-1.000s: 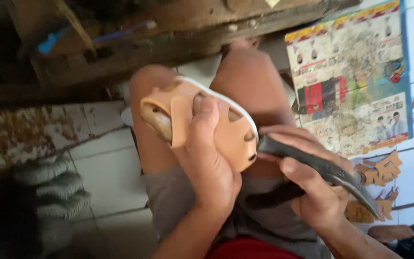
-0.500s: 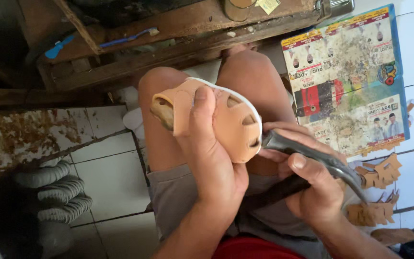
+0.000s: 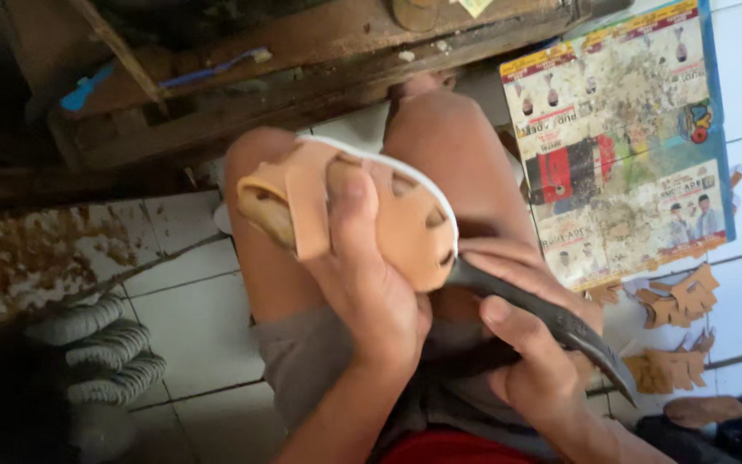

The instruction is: The person sits on the floor and heats a white rubber sole over a gas burner flame, then presses the softened sole onto a leather sandal upper mounted on a wooden last. They press and trim the joined edges with a hand tool, working the sole around the sandal and setting finished sandals on a rack.

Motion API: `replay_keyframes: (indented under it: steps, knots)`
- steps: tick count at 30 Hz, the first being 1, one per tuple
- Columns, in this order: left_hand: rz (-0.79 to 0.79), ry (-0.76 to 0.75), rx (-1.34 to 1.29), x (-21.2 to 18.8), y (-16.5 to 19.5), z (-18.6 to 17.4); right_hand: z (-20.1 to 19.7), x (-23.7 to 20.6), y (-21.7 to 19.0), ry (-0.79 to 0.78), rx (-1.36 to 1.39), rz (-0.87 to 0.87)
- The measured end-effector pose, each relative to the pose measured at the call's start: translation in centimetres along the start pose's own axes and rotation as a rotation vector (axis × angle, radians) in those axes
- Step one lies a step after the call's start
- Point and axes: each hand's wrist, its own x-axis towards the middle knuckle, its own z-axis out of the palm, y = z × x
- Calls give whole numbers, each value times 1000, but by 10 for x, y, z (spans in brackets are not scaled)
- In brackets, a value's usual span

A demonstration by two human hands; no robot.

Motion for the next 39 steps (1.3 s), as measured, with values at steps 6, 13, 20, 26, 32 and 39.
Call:
replay_keyframes:
  steps: [6,13,20,26,32,39]
  knots:
    - [121,-66,167,-1,0,-12,-11,5,7,-61,435,312]
    - [303,-233,616,0,5,-30,-32,36,-16,-347,61,245]
    - [419,-373,912,10,15,-44,-34,50,-12,-424,204,361]
    - [293,-443,767,9,17,-46,-48,58,-14,-486,115,413]
    - [23,-394,368,6,15,-40,-46,68,-20,-543,195,394]
    - [248,-358,657,9,16,-35,-39,41,-23,-470,-179,207]
